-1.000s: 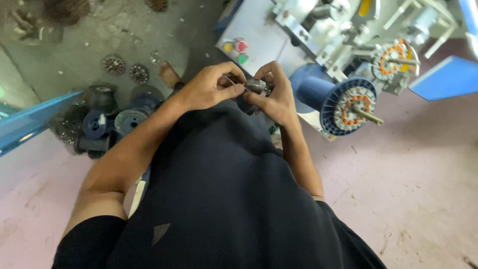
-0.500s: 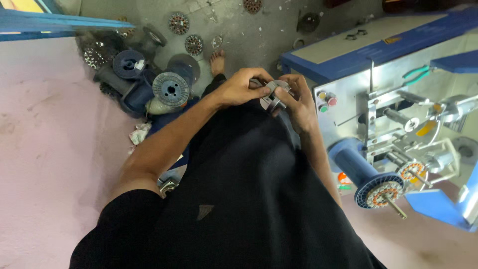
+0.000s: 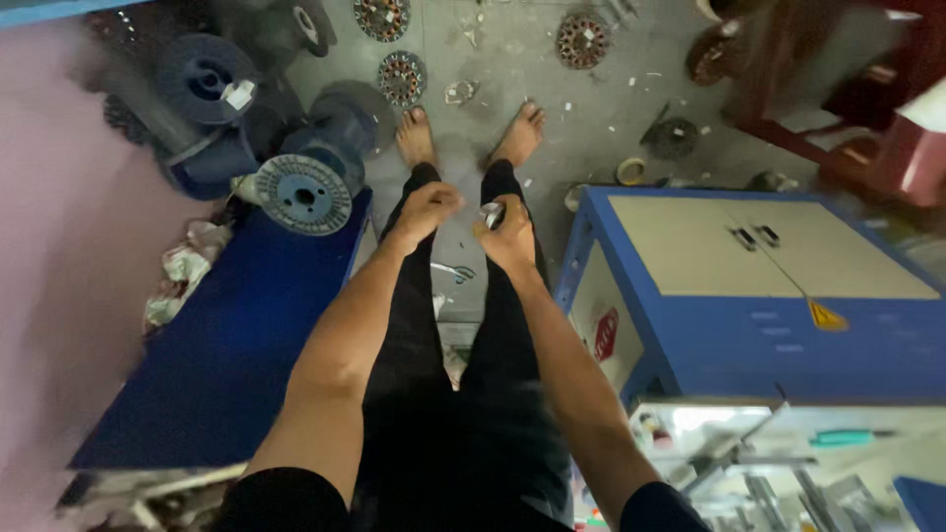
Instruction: The person assembles a cylindrical electrical component by inserting a rotor into a stator and securing it with a metal clamp. They then use a hex key to tighten the clamp on a workbench and place the assembled unit into a machine, followed by adjusting another component on the machine.
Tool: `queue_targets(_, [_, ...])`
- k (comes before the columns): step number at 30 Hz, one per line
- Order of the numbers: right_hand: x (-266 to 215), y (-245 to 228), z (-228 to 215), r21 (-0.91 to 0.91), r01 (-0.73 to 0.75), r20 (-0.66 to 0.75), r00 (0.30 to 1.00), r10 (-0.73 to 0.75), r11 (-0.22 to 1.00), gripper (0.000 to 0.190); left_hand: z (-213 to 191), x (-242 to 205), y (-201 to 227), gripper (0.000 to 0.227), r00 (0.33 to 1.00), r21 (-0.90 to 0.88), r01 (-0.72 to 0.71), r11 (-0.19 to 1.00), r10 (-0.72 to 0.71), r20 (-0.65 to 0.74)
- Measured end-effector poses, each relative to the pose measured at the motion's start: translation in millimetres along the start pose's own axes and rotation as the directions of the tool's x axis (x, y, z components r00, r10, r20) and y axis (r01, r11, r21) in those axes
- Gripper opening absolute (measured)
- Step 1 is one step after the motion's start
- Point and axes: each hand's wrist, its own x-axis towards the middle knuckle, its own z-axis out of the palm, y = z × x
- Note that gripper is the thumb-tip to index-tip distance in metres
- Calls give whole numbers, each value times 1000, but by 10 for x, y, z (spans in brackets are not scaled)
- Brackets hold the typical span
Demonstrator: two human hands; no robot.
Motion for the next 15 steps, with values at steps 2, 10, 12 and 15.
queue_targets(2, [470, 346, 394, -92, -43, 70, 996, 50, 995, 48, -195, 742, -823, 31, 936, -390, 216, 895, -304, -179])
queue_targets(10, [1670, 668, 788, -142, -172, 129, 973, 191, 975, 51, -1269, 3090, -2351, 37, 854, 452, 127, 883, 134, -503])
queue_targets(12, [1821, 605, 761, -54, -288, 204, 934, 293, 956, 42, -1430, 3257, -2368, 46, 773, 448, -132, 884, 375, -512])
queue_targets(15, [2000, 609, 701, -31, -124, 249, 960, 128, 992, 46, -1261, 3420, -2221, 24, 679, 597, -131, 792, 510, -528])
